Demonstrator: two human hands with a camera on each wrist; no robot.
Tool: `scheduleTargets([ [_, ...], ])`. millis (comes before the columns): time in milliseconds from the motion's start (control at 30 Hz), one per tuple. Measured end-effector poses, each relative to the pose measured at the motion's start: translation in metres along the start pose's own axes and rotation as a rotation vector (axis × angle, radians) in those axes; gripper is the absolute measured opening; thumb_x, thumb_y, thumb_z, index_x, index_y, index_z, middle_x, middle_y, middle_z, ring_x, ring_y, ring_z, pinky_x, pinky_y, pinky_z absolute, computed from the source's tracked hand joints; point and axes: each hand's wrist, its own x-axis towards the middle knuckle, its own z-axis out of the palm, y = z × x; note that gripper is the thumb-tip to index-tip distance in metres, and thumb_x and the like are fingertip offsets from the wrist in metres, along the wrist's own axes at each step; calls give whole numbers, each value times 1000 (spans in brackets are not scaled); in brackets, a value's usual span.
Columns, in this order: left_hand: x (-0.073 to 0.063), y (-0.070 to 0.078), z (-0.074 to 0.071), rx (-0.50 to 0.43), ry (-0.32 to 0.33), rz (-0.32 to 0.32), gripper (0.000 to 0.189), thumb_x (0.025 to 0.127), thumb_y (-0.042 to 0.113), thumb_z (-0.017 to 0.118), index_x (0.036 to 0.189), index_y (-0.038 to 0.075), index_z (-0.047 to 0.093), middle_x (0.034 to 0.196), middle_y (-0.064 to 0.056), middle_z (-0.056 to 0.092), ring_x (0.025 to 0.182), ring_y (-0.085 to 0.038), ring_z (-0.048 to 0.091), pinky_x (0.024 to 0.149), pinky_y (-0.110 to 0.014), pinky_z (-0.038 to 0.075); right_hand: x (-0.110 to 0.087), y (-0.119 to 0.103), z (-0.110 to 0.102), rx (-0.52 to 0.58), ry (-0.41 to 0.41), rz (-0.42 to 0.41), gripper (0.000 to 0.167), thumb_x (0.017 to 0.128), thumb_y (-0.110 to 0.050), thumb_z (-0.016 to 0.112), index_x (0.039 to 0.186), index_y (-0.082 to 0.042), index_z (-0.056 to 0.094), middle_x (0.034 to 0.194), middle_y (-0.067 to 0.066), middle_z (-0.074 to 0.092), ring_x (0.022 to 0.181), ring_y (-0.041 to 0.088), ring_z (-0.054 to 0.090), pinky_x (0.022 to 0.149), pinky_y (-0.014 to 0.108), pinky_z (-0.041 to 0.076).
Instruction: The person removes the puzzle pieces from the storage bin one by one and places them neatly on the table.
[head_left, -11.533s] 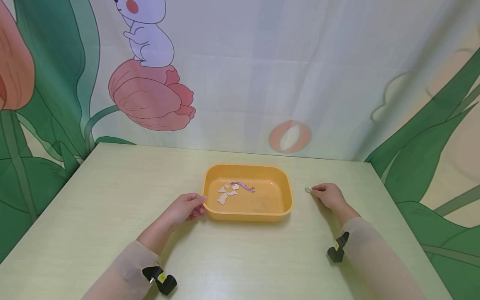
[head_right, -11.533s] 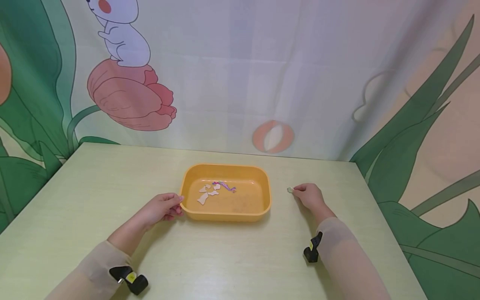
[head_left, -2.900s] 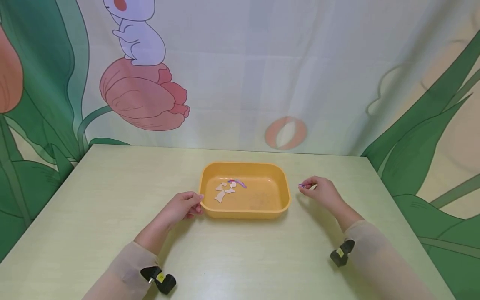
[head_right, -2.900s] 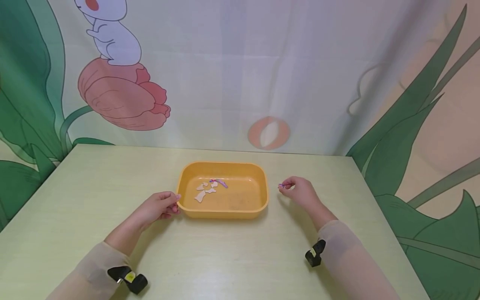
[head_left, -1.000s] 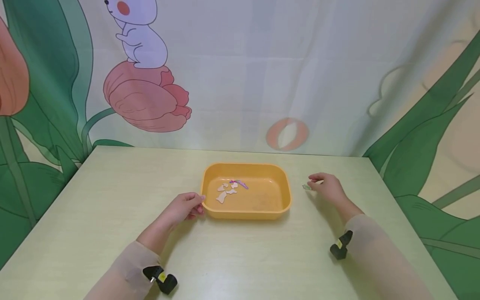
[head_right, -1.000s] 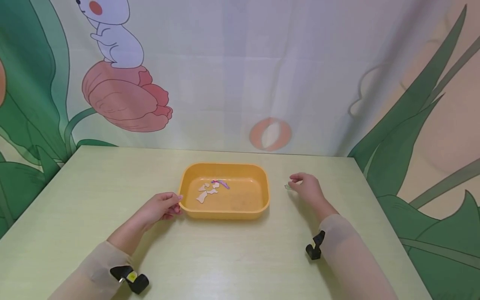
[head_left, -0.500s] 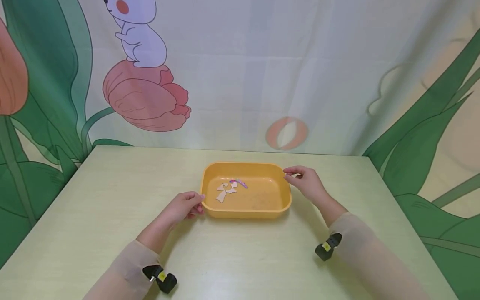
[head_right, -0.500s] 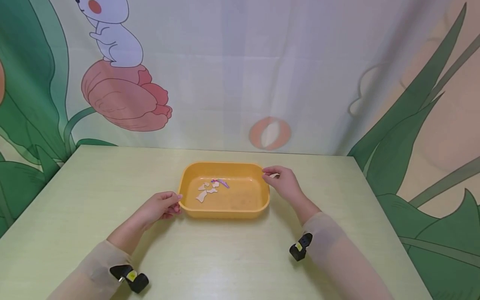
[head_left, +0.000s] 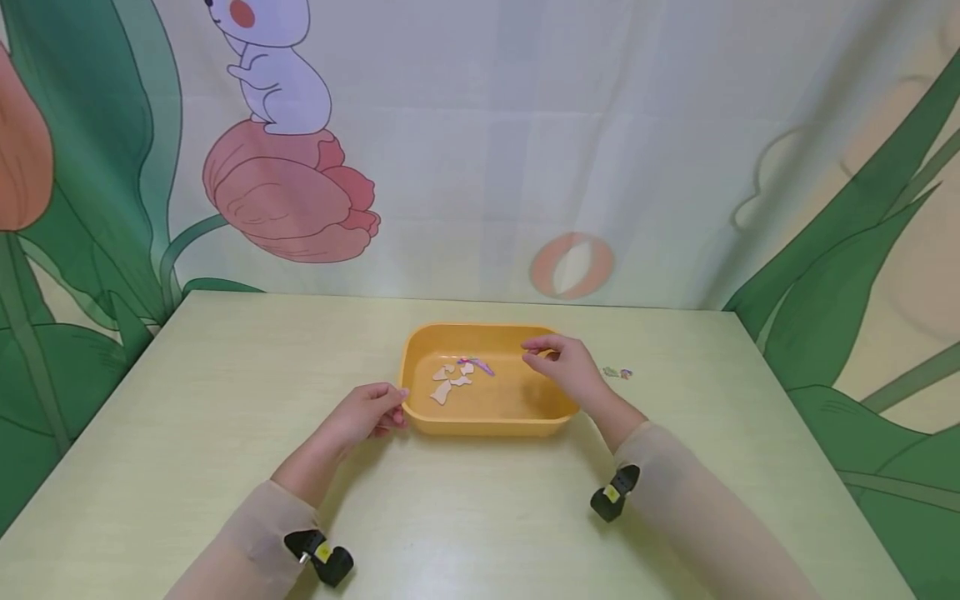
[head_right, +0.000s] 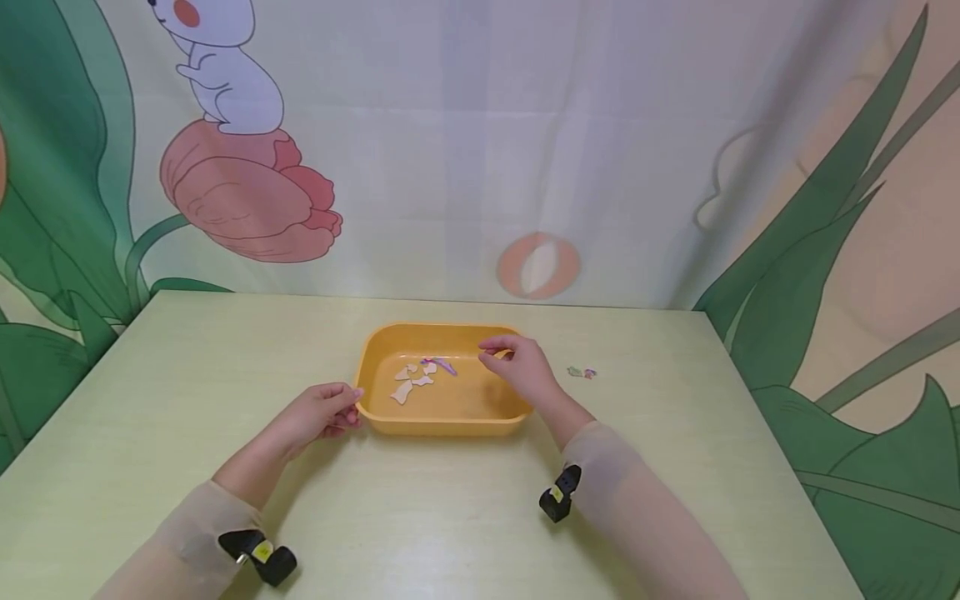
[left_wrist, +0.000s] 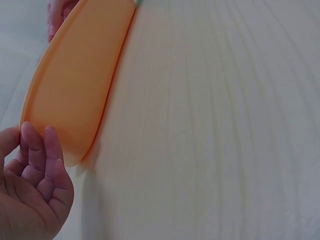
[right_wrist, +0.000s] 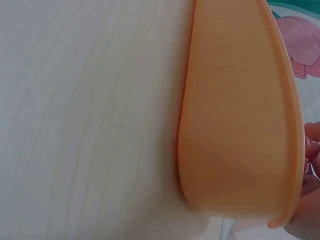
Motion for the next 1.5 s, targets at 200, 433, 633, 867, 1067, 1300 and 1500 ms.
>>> scheduleTargets([
  [200, -1, -1, -1, -3, 0, -2, 27, 97, 27, 51, 79, 6, 54, 72, -2, 59, 75, -20, 61, 67, -31, 44, 6, -4, 18, 19, -25, -5, 23, 85, -10, 68, 104, 3, 66, 95, 12, 65, 76, 20, 51, 68, 26, 43],
  [433, 1, -1, 0, 0, -3, 5, 27, 97, 27, 51, 80, 6, 54, 72, -2, 59, 75, -20, 62, 66, -30, 44, 15, 1, 35, -21, -19, 30, 22, 85, -10, 68, 104, 2, 67, 97, 9, 67, 82, 20, 55, 70, 26, 45],
  [633, 0, -1, 0, 1, -5, 8, 28, 97, 27, 50, 79, 6, 54, 71, -2, 59, 74, -19, 61, 65, -30, 43, 21, -1, 44, -26, -30, 56, 22, 86, -11, 67, 104, 1, 67, 94, 10, 66, 79, 21, 55, 66, 24, 45],
  [867, -1, 0, 2, 5, 7, 5, 28, 97, 27, 51, 79, 6, 55, 71, -2, 59, 74, -20, 62, 66, -31, 44, 27, 3, 49, -22, -88, 103, 27, 85, -7, 68, 110, 2, 65, 89, 9, 62, 71, 17, 51, 56, 22, 40],
  [1067, 0, -1, 0, 4, 8, 1, 27, 97, 26, 50, 80, 6, 55, 73, -3, 59, 75, -20, 61, 66, -30, 43, 28, 6, 50, -92, -166, 141, 31, 87, -10, 65, 117, -2, 63, 91, 8, 60, 72, 19, 52, 55, 23, 42],
  [1300, 0, 1, 0, 12, 9, -4, 28, 97, 28, 51, 82, 5, 55, 74, -3, 59, 76, -20, 62, 66, -30, 44, 26, 5, 52, -336, -288, 104, 36, 89, -18, 62, 124, -10, 60, 103, 9, 62, 86, 22, 54, 81, 34, 44],
  [1500, 1, 0, 0, 14, 1, -9, 28, 96, 30, 51, 82, 6, 55, 74, -2, 59, 75, -19, 62, 67, -30, 44, 24, 5, 53, -436, -260, 75, 29, 88, -17, 64, 115, -9, 66, 98, 7, 66, 86, 21, 55, 83, 34, 43],
])
